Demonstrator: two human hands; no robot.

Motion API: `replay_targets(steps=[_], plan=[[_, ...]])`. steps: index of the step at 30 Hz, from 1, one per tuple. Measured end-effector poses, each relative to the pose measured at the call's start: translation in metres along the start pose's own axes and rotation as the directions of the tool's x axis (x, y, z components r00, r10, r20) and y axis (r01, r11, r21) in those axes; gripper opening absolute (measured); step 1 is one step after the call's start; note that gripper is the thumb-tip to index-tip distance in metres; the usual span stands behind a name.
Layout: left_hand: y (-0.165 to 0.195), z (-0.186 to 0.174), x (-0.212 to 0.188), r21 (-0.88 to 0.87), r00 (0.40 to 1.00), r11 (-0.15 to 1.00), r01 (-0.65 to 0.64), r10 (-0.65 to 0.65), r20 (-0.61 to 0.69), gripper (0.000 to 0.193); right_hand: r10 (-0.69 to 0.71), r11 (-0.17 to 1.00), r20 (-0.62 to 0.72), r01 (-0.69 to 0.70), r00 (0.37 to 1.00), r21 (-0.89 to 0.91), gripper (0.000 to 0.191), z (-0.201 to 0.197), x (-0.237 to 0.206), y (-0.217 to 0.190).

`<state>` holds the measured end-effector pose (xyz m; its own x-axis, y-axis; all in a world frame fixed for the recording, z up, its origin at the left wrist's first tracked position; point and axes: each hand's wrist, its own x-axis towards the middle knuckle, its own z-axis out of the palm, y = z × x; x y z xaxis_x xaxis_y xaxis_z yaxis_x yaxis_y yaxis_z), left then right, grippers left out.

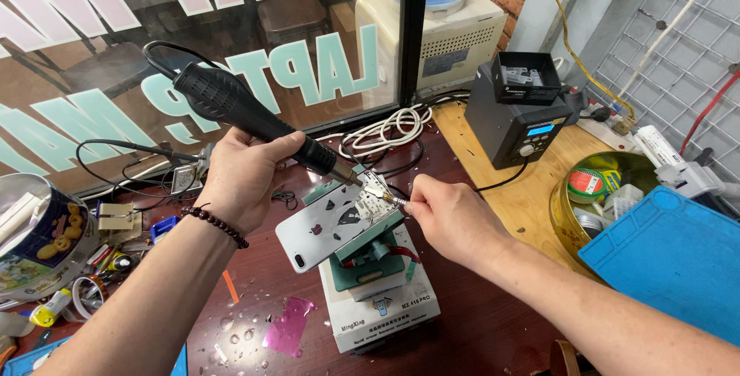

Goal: The person uses a hot air gun and a soldering iron to work on a white smartphone held in a green clamp. They repeatedly apply heat and scrape the back surface of the phone, likely removing adhesive or residue.

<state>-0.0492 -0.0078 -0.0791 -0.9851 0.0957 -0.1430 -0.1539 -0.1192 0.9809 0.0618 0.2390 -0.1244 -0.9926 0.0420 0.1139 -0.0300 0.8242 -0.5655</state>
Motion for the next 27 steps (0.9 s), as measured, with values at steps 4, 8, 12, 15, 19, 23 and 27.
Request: replay_targets(steps=[4, 8, 12, 15, 19, 23, 27], plan=[[0.002, 0.002, -0.003, 0.016, 0.999, 0.999, 0.040, -0.040, 0.001, 0.018, 0.109, 0.974, 0.186, -0.142, 0.977, 0.175, 0.019, -0.002, 0.012, 0.010], [0.002, 0.003, -0.002, 0.017, 0.999, 0.999, 0.036, -0.035, -0.008, 0.020, 0.252, 0.897, 0.313, -0.343, 0.916, 0.281, 0.018, -0.004, 0.016, 0.015], [0.004, -0.002, -0.001, 0.002, 1.000, 1.000, 0.018, -0.018, -0.025, 0.019, 0.329, 0.759, 0.410, -0.497, 0.851, 0.421, 0.017, -0.007, 0.014, 0.012], [0.006, -0.006, -0.003, -0.003, 0.999, 1.000, 0.024, -0.024, -0.023, 0.019, 0.234, 0.945, 0.236, -0.277, 0.943, 0.172, 0.016, -0.011, 0.013, 0.005], [0.010, -0.009, -0.005, -0.025, 0.999, 0.999, 0.043, -0.043, -0.017, 0.017, 0.276, 0.945, 0.175, -0.300, 0.945, 0.130, 0.020, -0.011, 0.004, -0.006], [0.008, -0.007, -0.005, -0.018, 0.998, 0.999, 0.047, -0.048, -0.038, 0.019, 0.300, 0.942, 0.163, -0.319, 0.940, 0.105, 0.022, -0.005, -0.002, -0.014], [0.005, -0.005, -0.004, -0.004, 0.998, 0.998, 0.056, -0.056, -0.039, 0.020, 0.228, 0.968, 0.070, -0.234, 0.971, 0.091, 0.023, 0.002, -0.004, -0.016]])
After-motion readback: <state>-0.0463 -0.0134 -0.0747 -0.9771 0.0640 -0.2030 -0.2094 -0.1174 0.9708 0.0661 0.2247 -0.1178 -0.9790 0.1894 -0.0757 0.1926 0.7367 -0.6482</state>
